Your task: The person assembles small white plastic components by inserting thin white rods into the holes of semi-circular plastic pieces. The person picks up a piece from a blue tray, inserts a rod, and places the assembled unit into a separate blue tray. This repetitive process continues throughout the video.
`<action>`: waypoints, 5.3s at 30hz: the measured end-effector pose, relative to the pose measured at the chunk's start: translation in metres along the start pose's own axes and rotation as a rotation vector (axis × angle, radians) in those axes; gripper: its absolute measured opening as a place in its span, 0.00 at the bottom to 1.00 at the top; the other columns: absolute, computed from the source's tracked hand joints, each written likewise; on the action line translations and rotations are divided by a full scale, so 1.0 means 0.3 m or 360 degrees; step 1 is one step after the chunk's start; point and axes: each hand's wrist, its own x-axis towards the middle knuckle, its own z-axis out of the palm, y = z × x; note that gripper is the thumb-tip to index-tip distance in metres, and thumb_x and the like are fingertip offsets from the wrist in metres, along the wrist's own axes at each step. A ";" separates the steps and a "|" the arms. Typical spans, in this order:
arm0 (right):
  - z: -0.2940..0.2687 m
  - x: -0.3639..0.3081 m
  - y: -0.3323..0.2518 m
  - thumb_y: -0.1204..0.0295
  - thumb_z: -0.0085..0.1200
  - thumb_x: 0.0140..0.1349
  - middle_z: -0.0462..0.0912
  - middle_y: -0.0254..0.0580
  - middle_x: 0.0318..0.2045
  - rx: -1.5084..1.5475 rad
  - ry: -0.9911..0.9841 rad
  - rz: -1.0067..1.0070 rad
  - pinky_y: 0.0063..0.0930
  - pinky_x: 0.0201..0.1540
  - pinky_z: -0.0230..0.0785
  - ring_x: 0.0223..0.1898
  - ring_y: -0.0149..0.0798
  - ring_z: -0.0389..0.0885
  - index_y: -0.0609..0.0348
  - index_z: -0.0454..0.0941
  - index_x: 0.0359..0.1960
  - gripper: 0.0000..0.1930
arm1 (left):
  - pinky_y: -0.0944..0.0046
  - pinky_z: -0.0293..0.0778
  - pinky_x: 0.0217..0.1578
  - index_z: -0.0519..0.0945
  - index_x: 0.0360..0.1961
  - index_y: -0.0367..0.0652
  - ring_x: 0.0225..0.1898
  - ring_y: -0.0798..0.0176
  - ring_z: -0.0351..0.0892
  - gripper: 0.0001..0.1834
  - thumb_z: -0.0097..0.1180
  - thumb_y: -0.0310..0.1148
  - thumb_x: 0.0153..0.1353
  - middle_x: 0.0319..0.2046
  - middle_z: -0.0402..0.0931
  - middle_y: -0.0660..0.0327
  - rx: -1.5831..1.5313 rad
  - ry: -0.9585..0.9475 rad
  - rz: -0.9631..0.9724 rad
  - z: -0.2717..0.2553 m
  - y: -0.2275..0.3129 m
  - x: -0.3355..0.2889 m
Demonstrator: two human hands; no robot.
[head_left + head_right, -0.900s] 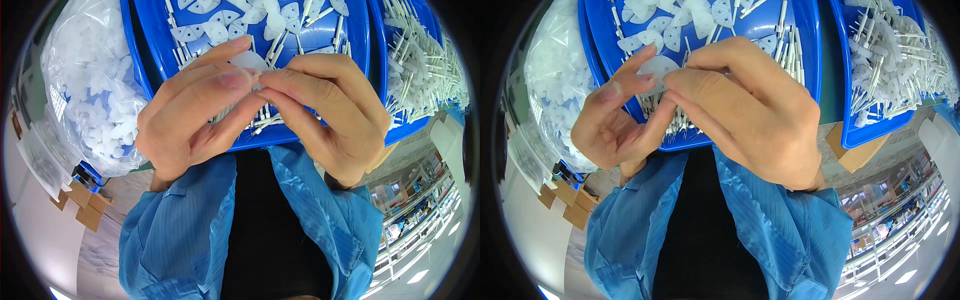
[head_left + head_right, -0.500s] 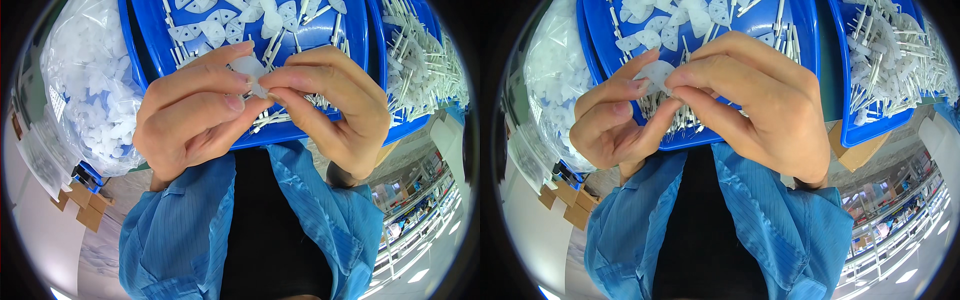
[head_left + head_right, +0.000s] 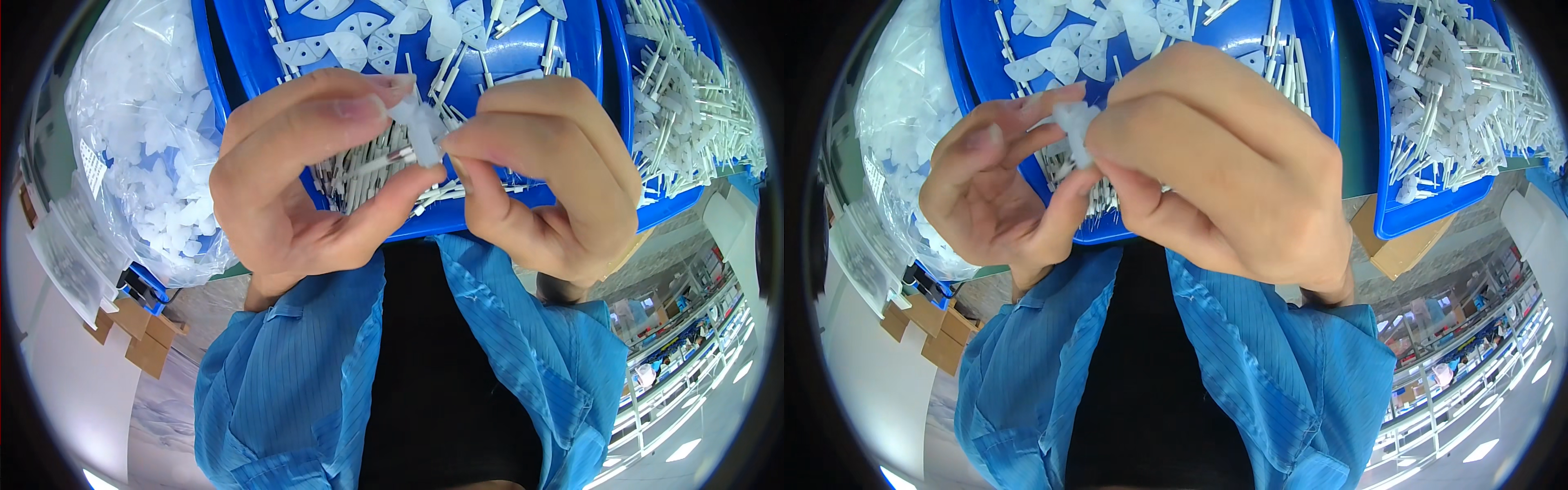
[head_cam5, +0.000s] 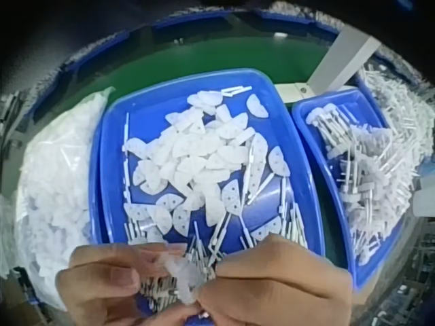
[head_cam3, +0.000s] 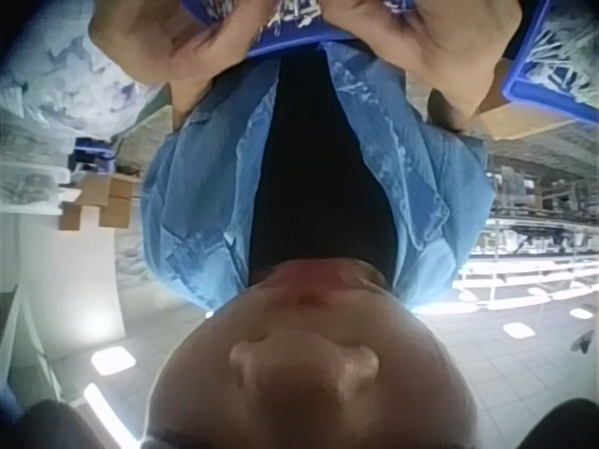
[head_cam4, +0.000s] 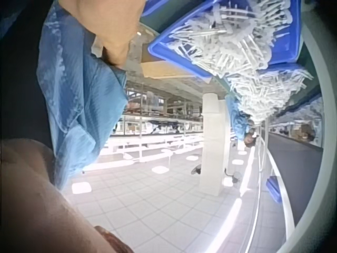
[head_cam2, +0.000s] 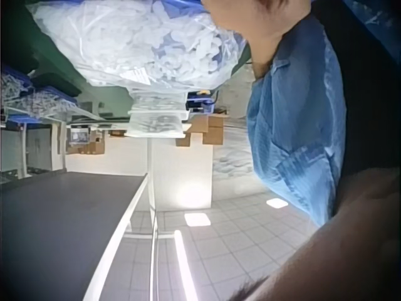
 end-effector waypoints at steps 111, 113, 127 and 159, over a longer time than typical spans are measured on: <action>0.092 -0.027 -0.118 0.76 0.54 0.65 0.78 0.36 0.21 0.0227 -0.0007 0.0834 0.17 0.21 0.61 0.19 0.20 0.71 0.63 0.78 0.36 0.04 | 0.48 0.81 0.46 0.73 0.40 0.36 0.39 0.60 0.77 0.26 0.71 0.43 0.51 0.39 0.70 0.52 -0.0565 0.0316 -0.0601 0.031 0.024 0.001; 0.075 -0.030 -0.126 0.74 0.54 0.66 0.79 0.38 0.23 0.0316 -0.0136 0.0920 0.17 0.22 0.63 0.20 0.22 0.72 0.63 0.78 0.38 0.05 | 0.56 0.81 0.42 0.74 0.38 0.36 0.38 0.61 0.76 0.27 0.73 0.44 0.48 0.38 0.71 0.52 -0.0660 0.0315 -0.0629 0.018 0.025 -0.003; 0.156 -0.081 -0.106 0.69 0.60 0.58 0.72 0.33 0.17 -0.0337 0.0239 0.0229 0.21 0.13 0.62 0.13 0.27 0.70 0.63 0.76 0.34 0.10 | 0.58 0.84 0.34 0.74 0.32 0.39 0.32 0.58 0.81 0.23 0.68 0.47 0.50 0.33 0.73 0.53 -0.0494 0.0003 -0.0115 -0.023 -0.015 0.008; 0.054 -0.068 0.051 0.81 0.63 0.46 0.73 0.33 0.29 -0.0840 -0.0178 0.0255 0.26 0.31 0.67 0.31 0.35 0.74 0.59 0.83 0.38 0.14 | 0.63 0.86 0.36 0.75 0.46 0.33 0.41 0.54 0.84 0.29 0.69 0.44 0.52 0.42 0.75 0.49 -0.0585 0.0318 -0.0512 -0.015 0.013 -0.027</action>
